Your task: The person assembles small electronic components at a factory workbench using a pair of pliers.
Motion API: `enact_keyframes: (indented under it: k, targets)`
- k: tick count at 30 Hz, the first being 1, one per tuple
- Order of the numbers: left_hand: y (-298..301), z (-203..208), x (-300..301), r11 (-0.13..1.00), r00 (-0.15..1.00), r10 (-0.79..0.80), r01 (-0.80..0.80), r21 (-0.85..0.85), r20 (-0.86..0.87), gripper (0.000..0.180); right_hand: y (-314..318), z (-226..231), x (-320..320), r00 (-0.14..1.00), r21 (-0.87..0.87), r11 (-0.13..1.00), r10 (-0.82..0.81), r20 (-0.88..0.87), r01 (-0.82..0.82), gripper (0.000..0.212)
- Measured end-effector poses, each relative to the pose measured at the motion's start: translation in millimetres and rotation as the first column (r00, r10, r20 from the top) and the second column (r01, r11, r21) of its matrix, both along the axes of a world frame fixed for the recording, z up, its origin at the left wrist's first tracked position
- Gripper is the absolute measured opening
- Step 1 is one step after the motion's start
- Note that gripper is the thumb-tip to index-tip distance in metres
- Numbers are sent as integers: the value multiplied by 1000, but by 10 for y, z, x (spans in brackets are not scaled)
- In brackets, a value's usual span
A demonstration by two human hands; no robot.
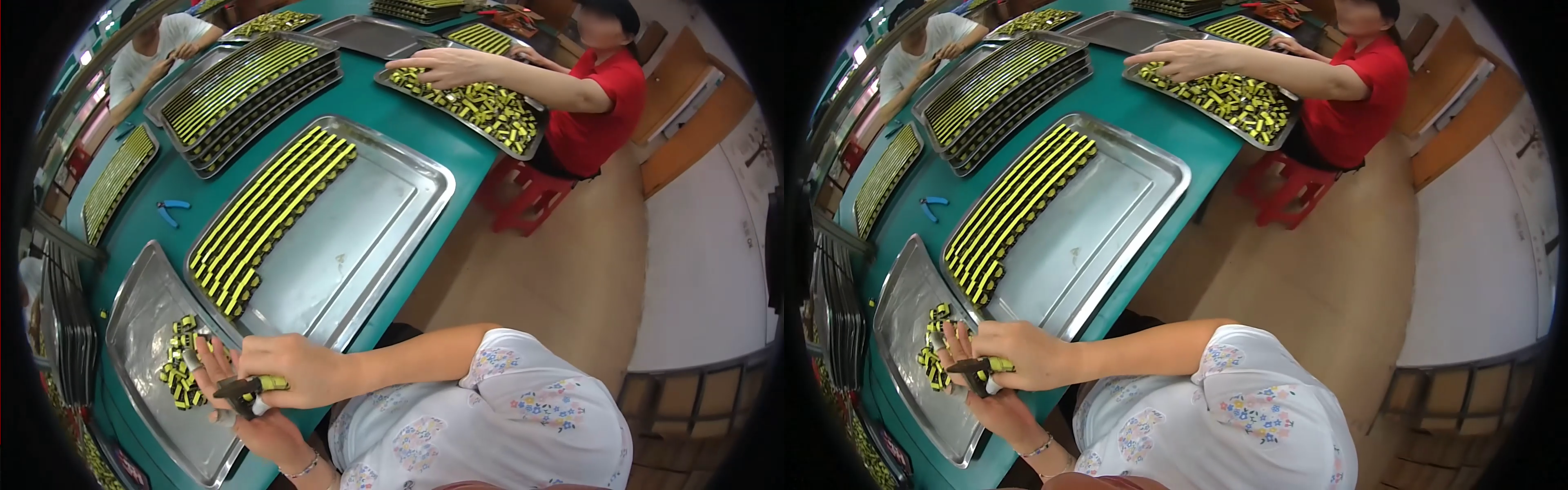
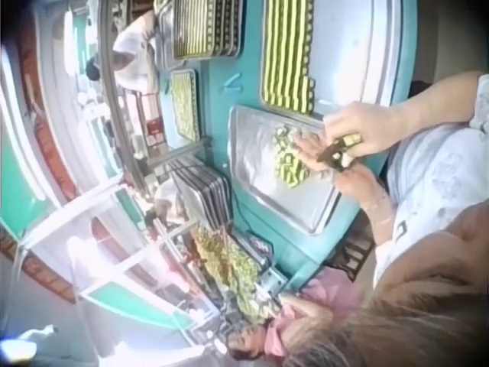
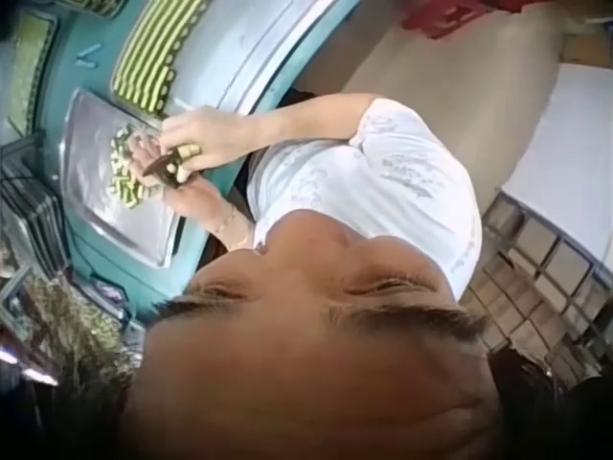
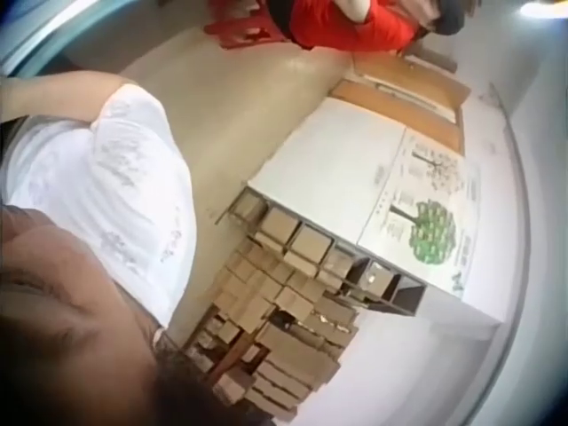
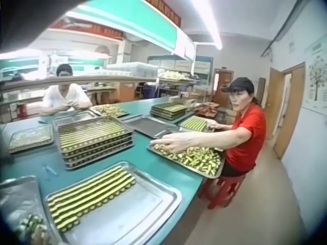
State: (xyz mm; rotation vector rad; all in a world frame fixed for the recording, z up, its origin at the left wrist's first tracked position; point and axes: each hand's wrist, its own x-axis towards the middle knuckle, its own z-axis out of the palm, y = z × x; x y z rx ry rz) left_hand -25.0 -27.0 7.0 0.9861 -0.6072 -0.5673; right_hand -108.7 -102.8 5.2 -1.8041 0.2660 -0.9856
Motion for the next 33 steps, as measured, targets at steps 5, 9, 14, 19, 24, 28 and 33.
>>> enact_keyframes:
  k: [5, 9, 14, 19, 24, 28, 33]
  targets:
    - [59, -12, 44, 989, 990, -135, 131, 69, 49, 86, -58, -8, -9, 994, 62, 993, 105, -30, -103, 28]
    - [-52, -68, 14, 990, 991, -132, 133, 44, -11, 70, -40, -54, -56, 1000, -9, 1000, -4, -6, 3, 32]
    - [164, -22, 104, 968, 886, -241, 249, -31, -397, 45, -251, 294, -172, 993, -163, 985, 36, -111, -54, 34]
    - [101, -83, 341, 916, 679, -390, 220, -334, -622, 45, -1025, 430, 4, 931, -559, 826, -253, -262, 67, 25]
    - [104, -80, 347, 894, 696, -446, 312, -322, -563, 42, -1959, 352, 774, 755, -656, 750, -477, -450, 83, 23]
    - [258, -33, 354, 948, 736, -316, 212, -239, -598, 35, -2247, 131, 1523, 623, -705, 708, -568, -538, 36, 29]
    - [216, -111, 295, 900, 727, -429, 391, -191, -536, 36, -2580, -154, 1683, 502, -696, 716, -624, -599, 59, 34]
